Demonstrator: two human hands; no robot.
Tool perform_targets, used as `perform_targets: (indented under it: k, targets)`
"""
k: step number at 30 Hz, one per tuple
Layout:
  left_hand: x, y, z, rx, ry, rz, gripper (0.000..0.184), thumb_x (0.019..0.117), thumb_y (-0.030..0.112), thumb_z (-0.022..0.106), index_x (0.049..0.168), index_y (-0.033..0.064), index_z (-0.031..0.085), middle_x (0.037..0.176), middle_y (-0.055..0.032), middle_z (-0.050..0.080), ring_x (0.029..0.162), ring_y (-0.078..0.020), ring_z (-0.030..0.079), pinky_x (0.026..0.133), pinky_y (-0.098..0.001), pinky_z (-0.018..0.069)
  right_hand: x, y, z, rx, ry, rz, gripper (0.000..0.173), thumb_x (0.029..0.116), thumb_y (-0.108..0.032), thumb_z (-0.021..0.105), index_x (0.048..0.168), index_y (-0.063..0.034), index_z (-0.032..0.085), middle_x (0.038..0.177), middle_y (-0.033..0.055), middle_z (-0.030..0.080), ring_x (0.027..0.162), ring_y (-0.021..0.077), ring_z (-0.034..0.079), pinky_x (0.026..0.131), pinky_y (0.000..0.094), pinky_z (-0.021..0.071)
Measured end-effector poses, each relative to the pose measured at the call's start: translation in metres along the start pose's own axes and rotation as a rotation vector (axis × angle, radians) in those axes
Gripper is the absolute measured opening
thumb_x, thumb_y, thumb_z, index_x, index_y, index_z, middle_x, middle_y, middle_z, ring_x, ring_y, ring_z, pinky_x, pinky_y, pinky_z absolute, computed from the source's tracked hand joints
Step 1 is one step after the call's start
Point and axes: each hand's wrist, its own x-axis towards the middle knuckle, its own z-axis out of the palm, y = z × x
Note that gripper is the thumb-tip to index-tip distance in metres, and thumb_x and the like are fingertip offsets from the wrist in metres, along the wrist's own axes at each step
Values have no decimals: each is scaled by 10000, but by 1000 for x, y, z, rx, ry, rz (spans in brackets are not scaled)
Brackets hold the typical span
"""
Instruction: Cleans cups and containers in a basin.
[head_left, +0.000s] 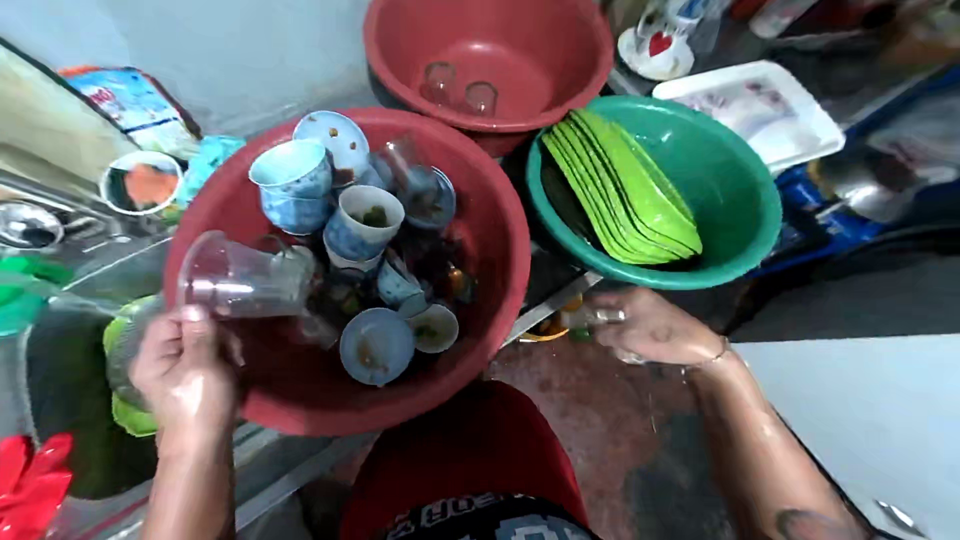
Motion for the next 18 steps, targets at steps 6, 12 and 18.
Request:
perform_targets:
  k: [6,12,18]
  targets:
    - [-2,-1,0,-26,18,-3,157,1089,194,414,1025,180,556,720,186,558,547,54,507,524,-136,465,56,115,39,-172,145,355,370,1039,-286,588,1283,-20,668,1173,292,688,1101,483,658,961,691,478]
    - [-4,1,3,-54,91,29,166,1082,166,406,1043,149,567,696,188,553,544,60,508,530,-131,469,16,22,35,-107,278,64,277,966,-141,639,1170,34,707,997,254,718,908,385,702,846,609,535]
    - [-6,-1,3,-81,115,46,167,1087,193,418,1042,166,576,676,189,557,534,55,510,520,-138,468,54,-132,47,-315,214,-687,212,973,-165,638,1102,-37,747,1037,140,727,939,285,713,779,486,594]
